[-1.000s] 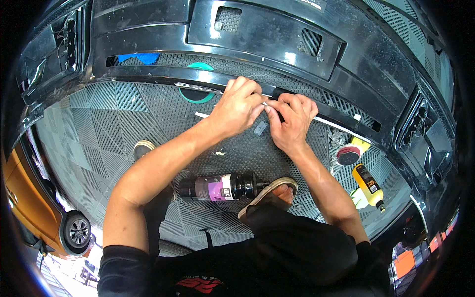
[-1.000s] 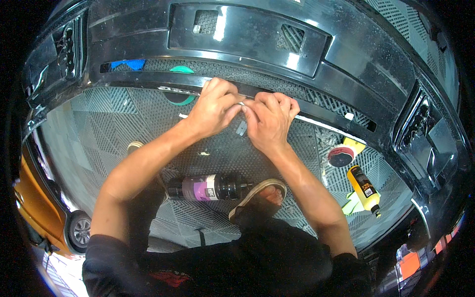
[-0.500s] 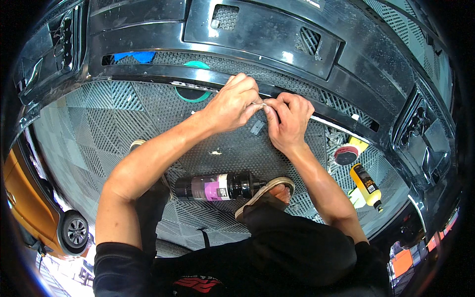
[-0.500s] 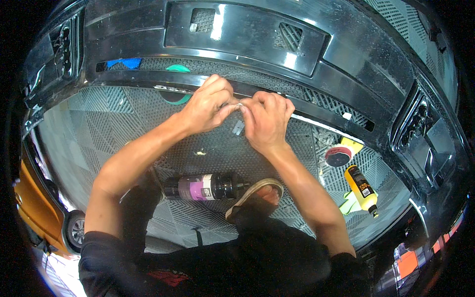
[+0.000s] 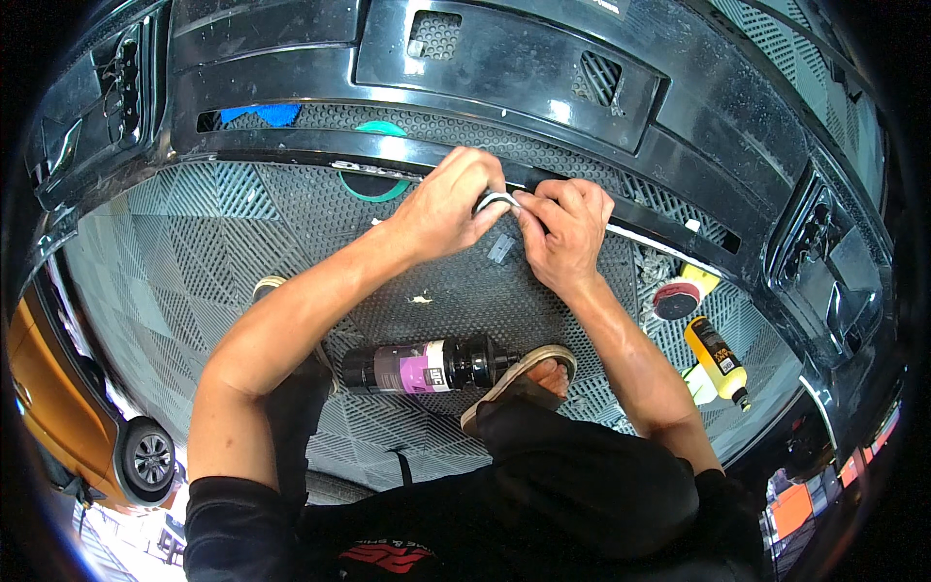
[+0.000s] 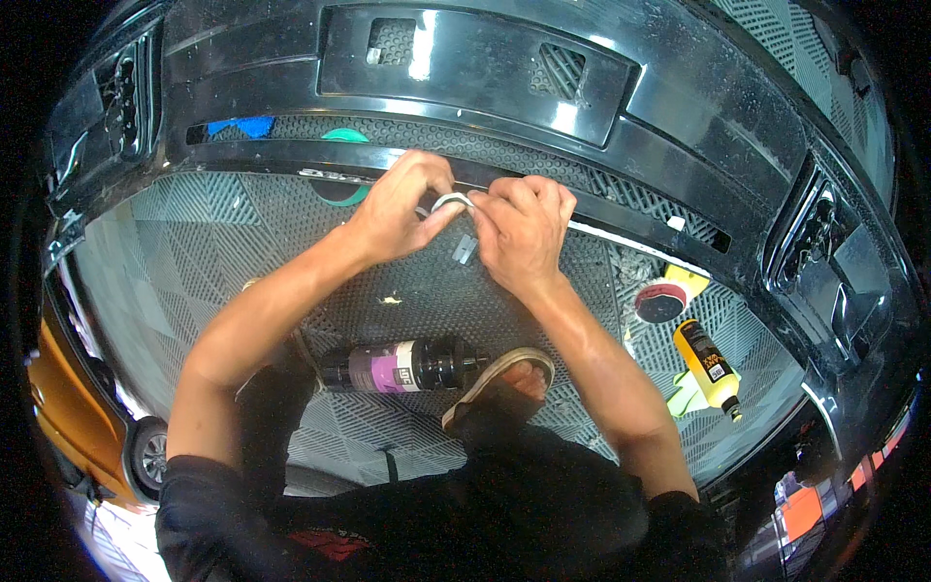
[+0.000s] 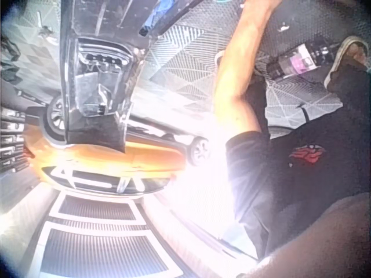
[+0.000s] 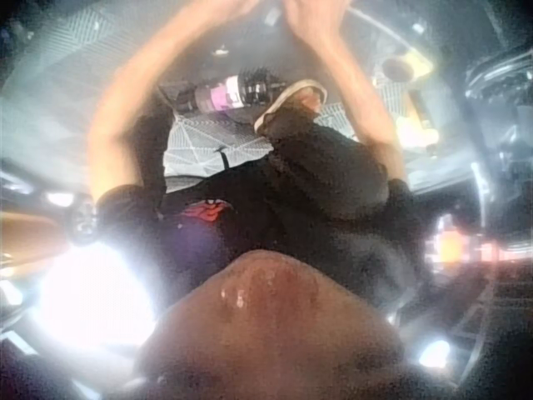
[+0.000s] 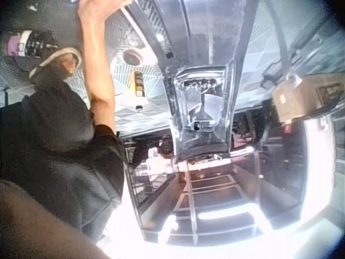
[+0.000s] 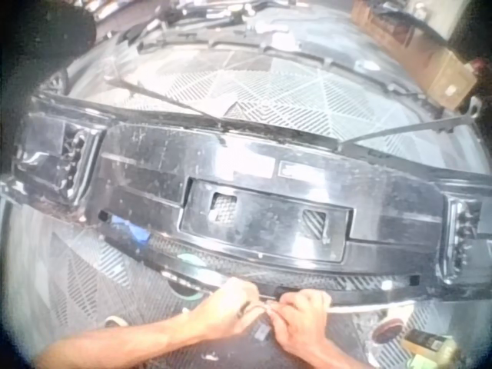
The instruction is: The person applies a clear protective film to the front bumper of a car. They use a squeegee to smooth the film and remove bubbles, then trim the edges with a knife. The person works methodically along the bumper's contours.
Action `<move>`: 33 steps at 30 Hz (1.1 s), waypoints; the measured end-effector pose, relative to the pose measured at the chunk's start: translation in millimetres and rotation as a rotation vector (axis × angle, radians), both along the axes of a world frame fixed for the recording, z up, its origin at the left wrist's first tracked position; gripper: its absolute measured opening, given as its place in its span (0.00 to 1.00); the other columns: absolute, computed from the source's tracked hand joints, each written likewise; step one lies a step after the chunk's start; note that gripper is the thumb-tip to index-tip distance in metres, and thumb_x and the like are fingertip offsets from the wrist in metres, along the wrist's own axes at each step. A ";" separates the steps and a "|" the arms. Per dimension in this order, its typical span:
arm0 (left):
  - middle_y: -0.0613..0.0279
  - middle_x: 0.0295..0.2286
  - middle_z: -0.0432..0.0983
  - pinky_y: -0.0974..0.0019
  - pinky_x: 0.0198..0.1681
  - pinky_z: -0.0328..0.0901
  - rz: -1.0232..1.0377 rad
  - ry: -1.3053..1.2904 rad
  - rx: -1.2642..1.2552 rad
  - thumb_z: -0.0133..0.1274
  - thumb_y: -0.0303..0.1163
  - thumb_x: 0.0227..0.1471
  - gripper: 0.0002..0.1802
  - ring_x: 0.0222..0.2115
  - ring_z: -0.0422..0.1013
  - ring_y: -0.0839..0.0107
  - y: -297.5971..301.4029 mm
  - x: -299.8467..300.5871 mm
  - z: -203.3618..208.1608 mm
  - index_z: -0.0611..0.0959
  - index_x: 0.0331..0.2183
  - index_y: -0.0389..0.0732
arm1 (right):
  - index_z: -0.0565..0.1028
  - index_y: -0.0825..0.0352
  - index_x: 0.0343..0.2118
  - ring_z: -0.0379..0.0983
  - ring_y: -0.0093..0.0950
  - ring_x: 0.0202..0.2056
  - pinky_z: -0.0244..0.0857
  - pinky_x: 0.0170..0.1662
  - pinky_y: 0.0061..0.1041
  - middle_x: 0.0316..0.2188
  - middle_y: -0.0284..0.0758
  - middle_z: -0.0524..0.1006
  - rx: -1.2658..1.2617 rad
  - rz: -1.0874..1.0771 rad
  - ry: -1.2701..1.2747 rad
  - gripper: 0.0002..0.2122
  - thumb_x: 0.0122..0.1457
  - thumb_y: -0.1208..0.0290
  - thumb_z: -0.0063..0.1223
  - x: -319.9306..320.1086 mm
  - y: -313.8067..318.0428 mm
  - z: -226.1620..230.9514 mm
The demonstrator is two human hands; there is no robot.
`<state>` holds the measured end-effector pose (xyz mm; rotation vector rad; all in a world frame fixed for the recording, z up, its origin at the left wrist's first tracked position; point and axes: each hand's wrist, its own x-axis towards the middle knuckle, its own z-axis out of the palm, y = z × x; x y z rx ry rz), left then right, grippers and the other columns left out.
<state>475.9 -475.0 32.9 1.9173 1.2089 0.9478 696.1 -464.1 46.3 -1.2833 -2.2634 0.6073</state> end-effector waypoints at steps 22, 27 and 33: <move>0.57 0.37 0.78 0.55 0.48 0.71 -0.062 0.072 0.045 0.68 0.25 0.50 0.08 0.41 0.74 0.56 1.8 0.5 -1.3 0.87 0.34 0.37 | 0.85 0.61 0.34 0.76 0.36 0.42 0.73 0.43 0.36 0.38 0.30 0.81 -0.029 0.101 0.121 0.07 0.51 0.73 0.71 7.3 10.4 -4.7; 0.57 0.38 0.79 0.55 0.48 0.71 -0.043 0.058 0.059 0.69 0.25 0.50 0.08 0.41 0.75 0.55 1.6 1.8 -1.3 0.86 0.34 0.37 | 0.85 0.61 0.34 0.76 0.36 0.41 0.73 0.42 0.36 0.37 0.31 0.80 -0.024 0.109 0.128 0.07 0.51 0.73 0.71 8.4 10.1 -4.8; 0.58 0.38 0.79 0.55 0.48 0.70 -0.039 0.035 -0.020 0.69 0.26 0.51 0.09 0.41 0.75 0.56 -2.5 2.1 1.5 0.86 0.35 0.38 | 0.84 0.62 0.34 0.76 0.37 0.41 0.72 0.42 0.36 0.36 0.33 0.80 -0.050 0.118 0.185 0.08 0.51 0.73 0.72 11.6 9.3 -9.2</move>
